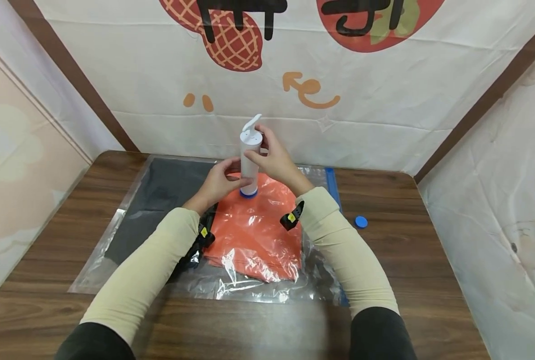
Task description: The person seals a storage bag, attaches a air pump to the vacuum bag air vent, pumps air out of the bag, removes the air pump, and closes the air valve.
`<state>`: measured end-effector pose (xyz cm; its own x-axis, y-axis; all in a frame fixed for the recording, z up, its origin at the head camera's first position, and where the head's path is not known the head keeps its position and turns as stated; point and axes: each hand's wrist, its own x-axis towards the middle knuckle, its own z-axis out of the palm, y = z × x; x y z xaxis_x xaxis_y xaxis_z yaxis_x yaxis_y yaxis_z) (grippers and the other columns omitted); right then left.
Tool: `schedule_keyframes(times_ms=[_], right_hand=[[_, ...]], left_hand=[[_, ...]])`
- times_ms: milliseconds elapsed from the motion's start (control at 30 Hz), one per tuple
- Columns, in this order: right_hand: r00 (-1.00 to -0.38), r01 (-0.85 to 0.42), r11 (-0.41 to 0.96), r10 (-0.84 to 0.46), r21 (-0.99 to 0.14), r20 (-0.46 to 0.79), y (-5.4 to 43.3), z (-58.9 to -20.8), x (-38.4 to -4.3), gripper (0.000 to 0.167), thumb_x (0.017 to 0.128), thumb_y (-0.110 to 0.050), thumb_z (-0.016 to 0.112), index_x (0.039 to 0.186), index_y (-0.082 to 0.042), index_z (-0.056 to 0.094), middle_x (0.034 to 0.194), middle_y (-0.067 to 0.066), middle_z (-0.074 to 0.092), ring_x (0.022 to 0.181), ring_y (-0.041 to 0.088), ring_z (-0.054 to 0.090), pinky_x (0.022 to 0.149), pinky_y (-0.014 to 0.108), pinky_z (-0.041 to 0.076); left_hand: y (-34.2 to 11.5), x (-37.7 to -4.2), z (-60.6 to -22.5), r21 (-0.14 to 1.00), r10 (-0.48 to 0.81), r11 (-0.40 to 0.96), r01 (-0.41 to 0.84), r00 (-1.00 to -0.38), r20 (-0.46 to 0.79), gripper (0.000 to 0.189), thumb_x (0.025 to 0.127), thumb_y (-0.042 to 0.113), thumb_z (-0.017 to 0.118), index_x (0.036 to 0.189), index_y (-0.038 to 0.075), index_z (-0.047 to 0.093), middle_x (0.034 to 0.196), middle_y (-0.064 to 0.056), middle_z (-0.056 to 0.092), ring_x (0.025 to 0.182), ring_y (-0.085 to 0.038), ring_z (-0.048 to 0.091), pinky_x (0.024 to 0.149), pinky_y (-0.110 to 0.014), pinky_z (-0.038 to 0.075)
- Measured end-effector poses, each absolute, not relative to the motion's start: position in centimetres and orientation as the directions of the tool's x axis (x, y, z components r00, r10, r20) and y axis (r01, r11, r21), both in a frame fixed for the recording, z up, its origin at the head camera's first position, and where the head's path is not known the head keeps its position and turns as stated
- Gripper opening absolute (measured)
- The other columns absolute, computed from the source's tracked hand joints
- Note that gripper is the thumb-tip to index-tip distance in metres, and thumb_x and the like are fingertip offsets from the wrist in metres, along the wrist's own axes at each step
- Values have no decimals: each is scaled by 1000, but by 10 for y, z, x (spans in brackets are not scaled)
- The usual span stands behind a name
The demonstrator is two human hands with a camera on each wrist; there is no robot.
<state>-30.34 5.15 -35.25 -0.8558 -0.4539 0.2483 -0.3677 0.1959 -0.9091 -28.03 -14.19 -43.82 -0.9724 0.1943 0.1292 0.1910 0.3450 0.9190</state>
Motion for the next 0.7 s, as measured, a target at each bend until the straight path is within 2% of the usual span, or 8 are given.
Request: schedule_keyframes(times_ms=[233,367,500,700], right_hand=[[-878,-371,263,-411,-891,245,50,-352,-304,66,94,-13,75,148,-1,39,134,15,57,115,28,58,98,41,51],[-886,-373,298,-396,-878,242,50,-352,-303,63,92,-16,78,144,-2,44,127,13,59,110,26,58,93,39,52],[-883,-371,295,-406,-881,236,52,-353,-303,62,92,-15,77,143,-1,44,129,13,58,113,26,58,96,39,52],[-864,-368,208,-437,-906,250,53,-351,-303,60,95,-6,71,146,1,40,136,19,57,124,31,58,105,42,48]], left_hand=[[-134,-281,-435,925,142,314,213,-974,176,59,85,23,86,132,7,53,130,-11,61,123,-26,59,102,-42,51],[-133,-281,-434,923,144,317,218,-973,181,58,86,20,85,132,6,53,129,-12,61,122,-26,59,102,-41,52],[-134,-281,-434,919,152,324,225,-971,184,55,87,21,84,131,7,55,127,-11,63,121,-26,61,101,-41,52],[-135,-280,-435,920,150,323,223,-972,183,51,88,21,83,130,7,58,126,-11,65,120,-25,62,101,-41,52]])
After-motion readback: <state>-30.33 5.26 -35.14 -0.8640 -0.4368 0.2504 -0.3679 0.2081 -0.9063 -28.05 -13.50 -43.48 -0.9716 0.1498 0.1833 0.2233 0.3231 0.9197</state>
